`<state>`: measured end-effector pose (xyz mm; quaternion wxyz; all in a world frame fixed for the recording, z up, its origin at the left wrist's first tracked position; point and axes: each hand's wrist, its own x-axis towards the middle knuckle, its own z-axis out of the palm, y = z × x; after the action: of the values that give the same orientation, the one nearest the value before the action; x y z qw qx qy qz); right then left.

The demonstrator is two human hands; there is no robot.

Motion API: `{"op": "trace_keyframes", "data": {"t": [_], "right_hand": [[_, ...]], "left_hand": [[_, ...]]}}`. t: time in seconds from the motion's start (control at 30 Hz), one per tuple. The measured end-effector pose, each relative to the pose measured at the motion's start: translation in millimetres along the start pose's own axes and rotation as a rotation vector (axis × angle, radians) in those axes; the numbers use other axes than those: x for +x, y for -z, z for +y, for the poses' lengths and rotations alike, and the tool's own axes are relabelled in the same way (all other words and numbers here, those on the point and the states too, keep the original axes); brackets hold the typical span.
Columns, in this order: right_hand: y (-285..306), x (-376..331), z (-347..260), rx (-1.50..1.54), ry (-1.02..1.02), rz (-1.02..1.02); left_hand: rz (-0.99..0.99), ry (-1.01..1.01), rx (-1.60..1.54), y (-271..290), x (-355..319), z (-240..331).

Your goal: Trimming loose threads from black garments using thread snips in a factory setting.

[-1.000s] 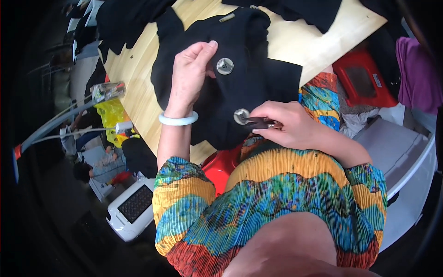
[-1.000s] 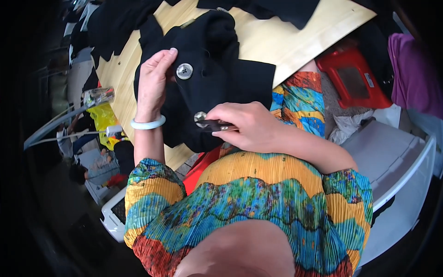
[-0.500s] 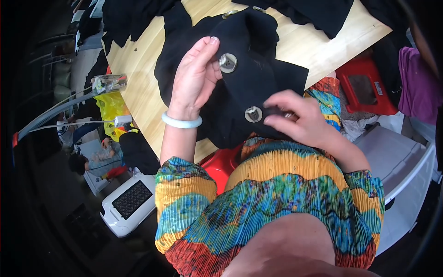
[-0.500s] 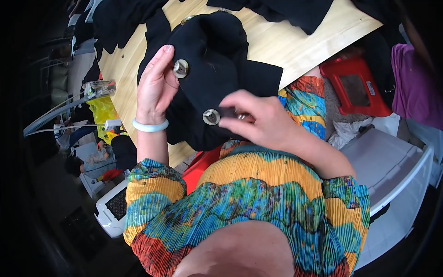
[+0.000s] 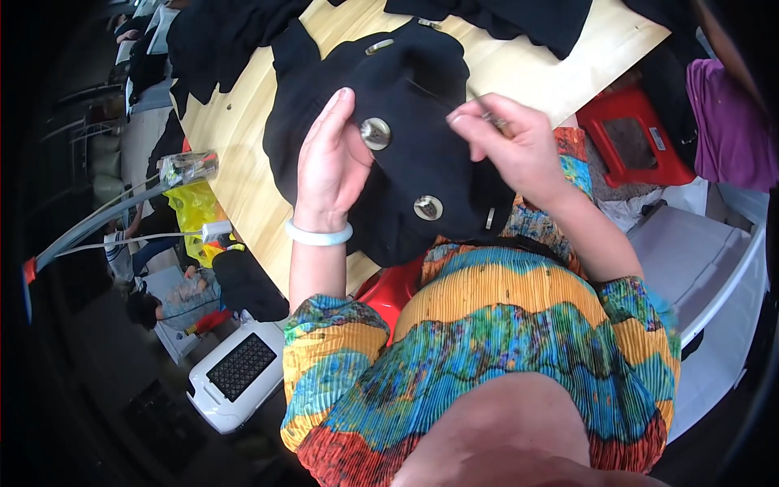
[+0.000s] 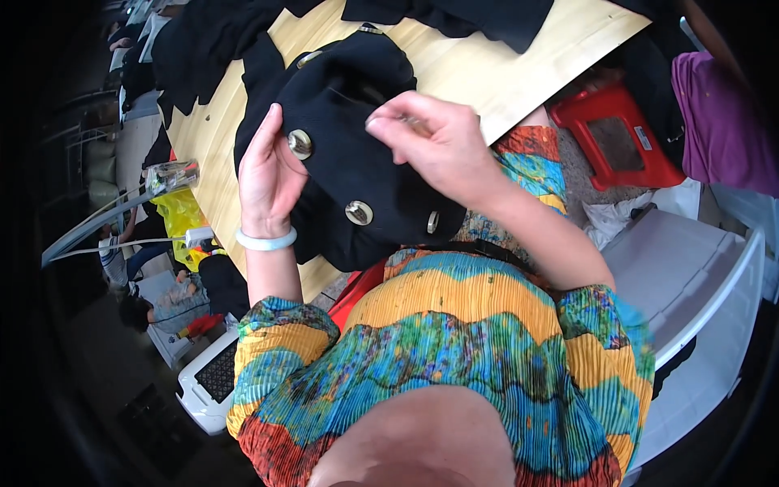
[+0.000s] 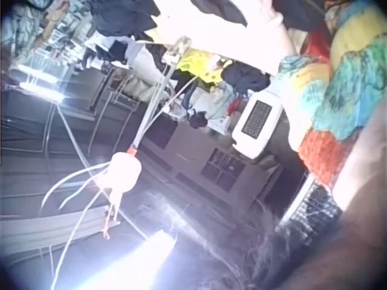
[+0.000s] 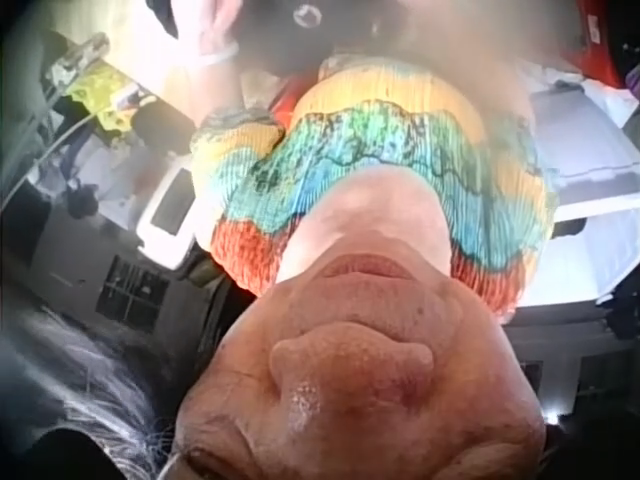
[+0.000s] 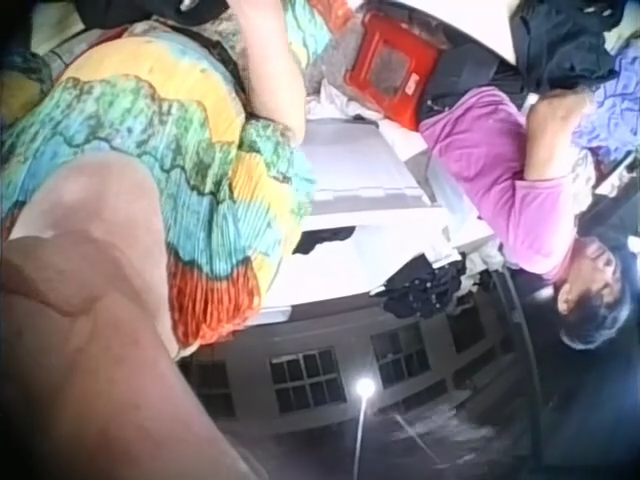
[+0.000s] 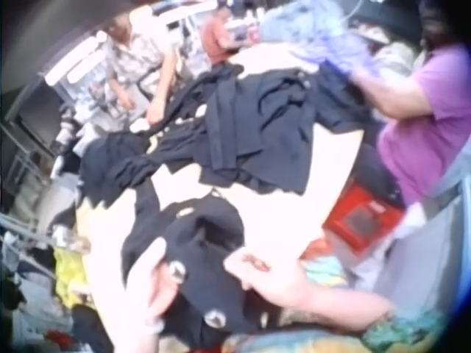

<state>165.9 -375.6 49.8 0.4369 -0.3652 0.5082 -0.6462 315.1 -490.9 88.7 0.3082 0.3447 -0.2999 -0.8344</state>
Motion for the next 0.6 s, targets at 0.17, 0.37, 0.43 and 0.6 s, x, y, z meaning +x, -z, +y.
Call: {"op": "trace_keyframes", "data": {"t": [0.17,0.37,0.43,0.6], "right_hand": [[56,-17,-12,-0.316,-0.057,0.211],[145,-48,2,-1.426,-0.206,0.378],[120,-47,-5,-0.993,0.058,0.396],[21,-24,-22,-0.506,0.298,0.079]], "left_hand": [[0.007,0.034,-0.043,14,0,4],[-0.136,0.125,-0.129,13,13,1],[-0.158,0.161,-0.170,5,18,-4],[-0.110,0.159,-0.330,-13,25,-27]]}}
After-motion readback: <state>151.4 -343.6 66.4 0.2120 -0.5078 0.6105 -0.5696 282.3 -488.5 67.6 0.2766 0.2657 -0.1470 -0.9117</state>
